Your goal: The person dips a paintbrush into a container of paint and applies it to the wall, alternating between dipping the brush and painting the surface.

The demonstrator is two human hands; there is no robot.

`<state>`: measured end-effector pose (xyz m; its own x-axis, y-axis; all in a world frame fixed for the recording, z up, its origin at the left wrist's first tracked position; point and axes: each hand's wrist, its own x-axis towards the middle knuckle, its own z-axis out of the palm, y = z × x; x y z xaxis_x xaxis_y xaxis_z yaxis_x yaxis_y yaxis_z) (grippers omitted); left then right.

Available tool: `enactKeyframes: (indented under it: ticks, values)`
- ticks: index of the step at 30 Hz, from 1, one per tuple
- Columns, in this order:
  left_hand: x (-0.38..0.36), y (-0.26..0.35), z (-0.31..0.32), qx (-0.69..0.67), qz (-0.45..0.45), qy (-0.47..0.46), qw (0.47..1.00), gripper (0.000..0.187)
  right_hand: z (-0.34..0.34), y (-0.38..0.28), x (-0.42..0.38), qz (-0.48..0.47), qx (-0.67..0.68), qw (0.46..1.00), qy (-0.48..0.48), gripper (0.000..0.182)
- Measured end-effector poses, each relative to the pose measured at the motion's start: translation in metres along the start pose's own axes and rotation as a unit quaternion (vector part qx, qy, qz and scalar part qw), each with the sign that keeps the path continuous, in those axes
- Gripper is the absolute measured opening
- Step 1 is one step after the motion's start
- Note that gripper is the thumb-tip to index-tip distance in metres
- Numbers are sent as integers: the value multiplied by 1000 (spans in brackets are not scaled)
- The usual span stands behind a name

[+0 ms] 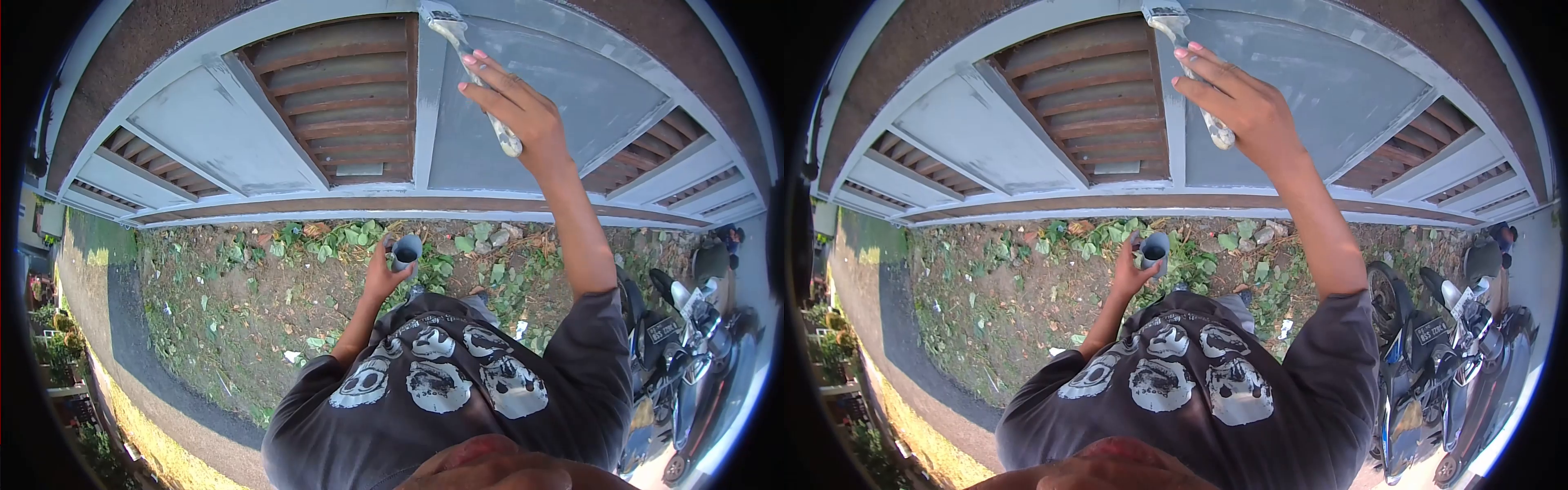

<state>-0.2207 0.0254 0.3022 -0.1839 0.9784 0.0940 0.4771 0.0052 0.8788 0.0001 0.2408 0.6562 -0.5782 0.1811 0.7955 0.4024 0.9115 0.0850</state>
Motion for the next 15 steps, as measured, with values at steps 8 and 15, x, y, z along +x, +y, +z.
enactKeyframes:
  ticks: [8, 15]
  values:
    - [-1, -2, 4, -5, 15, 6, 1000, 91, 52, -12, -61, 45, 13, 987, -155, 31]
    - [2, -12, -2, -3, 7, 8, 1000, 95, 40, -13, -56, 44, 43, 978, -200, 33]
